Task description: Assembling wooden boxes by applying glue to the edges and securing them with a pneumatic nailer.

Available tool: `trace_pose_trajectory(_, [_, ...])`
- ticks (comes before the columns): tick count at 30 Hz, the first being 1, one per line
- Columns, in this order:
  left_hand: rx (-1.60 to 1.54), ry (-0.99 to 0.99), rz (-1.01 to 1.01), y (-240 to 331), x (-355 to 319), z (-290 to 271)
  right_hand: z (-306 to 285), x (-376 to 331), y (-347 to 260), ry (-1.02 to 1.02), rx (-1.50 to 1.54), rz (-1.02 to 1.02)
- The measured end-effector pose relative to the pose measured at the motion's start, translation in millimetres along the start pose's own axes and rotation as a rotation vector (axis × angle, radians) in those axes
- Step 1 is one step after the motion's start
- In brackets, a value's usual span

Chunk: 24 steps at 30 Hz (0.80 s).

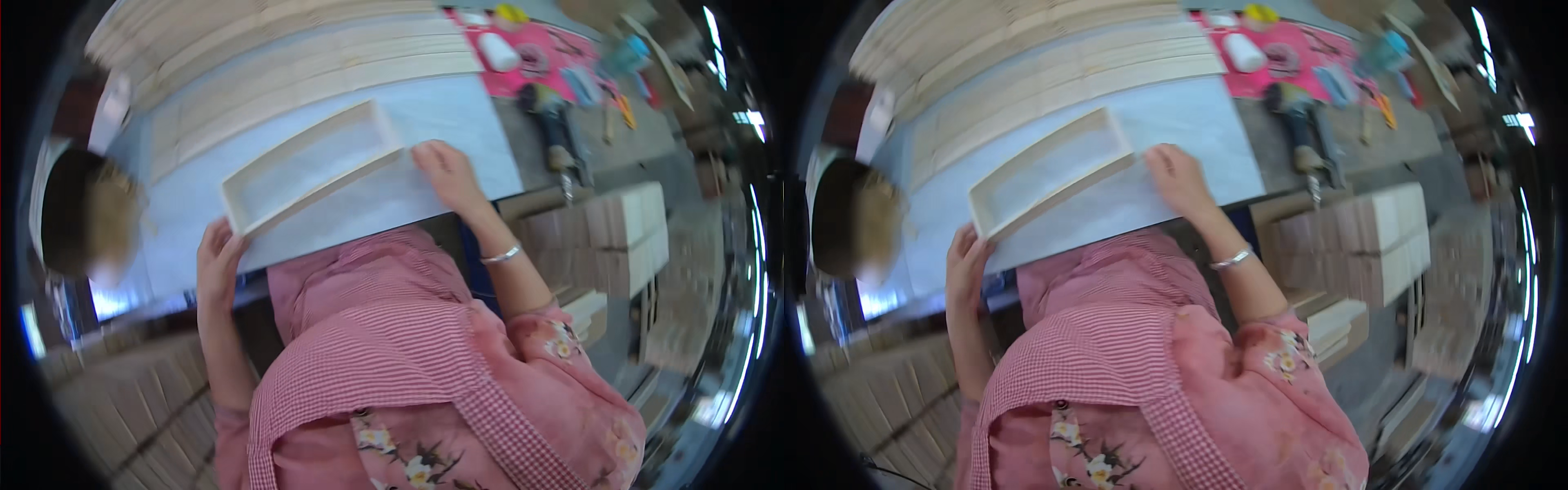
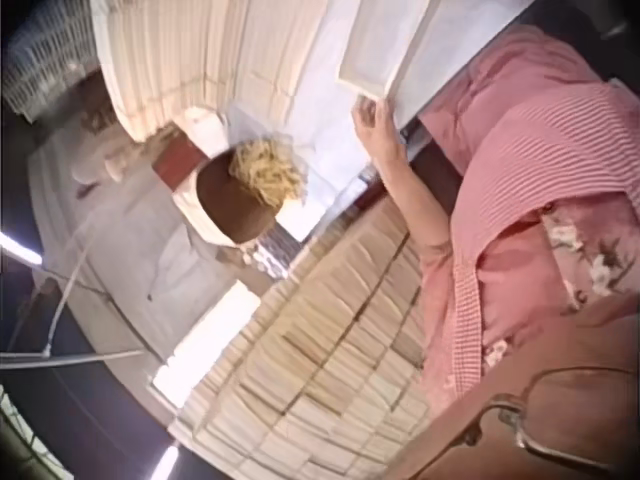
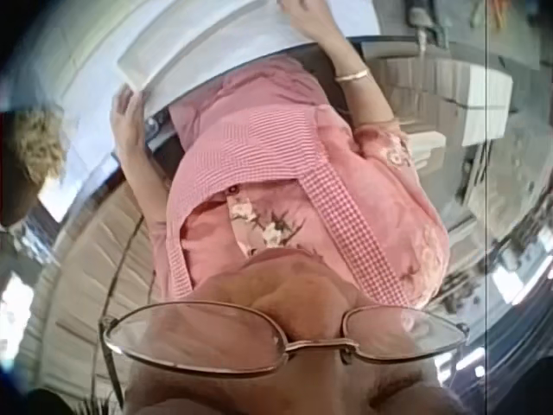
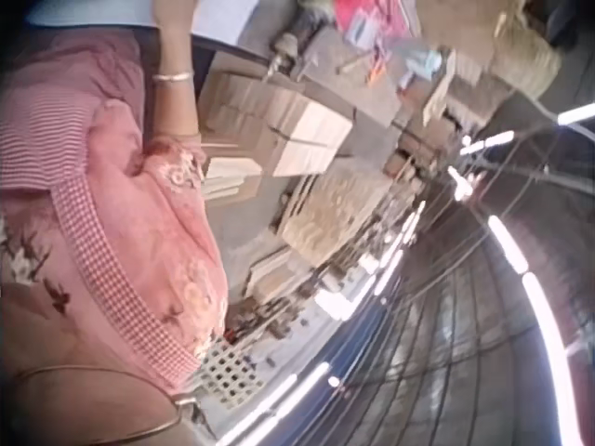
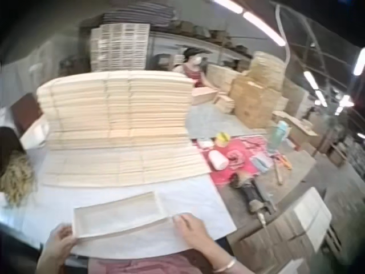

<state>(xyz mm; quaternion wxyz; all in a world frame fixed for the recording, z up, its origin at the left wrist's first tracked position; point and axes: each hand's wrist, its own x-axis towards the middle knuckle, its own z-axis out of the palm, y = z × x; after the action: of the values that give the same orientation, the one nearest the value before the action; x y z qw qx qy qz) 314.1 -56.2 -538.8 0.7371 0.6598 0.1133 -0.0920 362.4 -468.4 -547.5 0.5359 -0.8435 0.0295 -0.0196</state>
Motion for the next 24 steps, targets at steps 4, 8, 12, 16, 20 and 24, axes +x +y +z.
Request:
trace_pose_trajectory(4, [-0.034,0.065,-0.054,12,-7,10,6,5,-3,-0.144,0.226,0.009])
trace_pose_trajectory(8, [-0.087,0.076,-0.077,12,-9,9,5,16,-17,-0.24,0.282,0.101])
trace_pose_trajectory(12, [-0.109,0.076,-0.091,15,-4,6,1,31,-29,-0.29,0.236,0.28])
trace_pose_trajectory(16, [-0.102,0.041,-0.142,22,0,5,-3,42,-31,-0.371,0.201,0.286])
trace_pose_trajectory(20, [-0.062,0.045,-0.136,19,1,3,-20,53,-19,-0.508,0.226,0.35])
trace_pose_trajectory(24, [0.195,0.085,0.12,12,-3,5,-18,48,-21,-0.436,0.138,0.202])
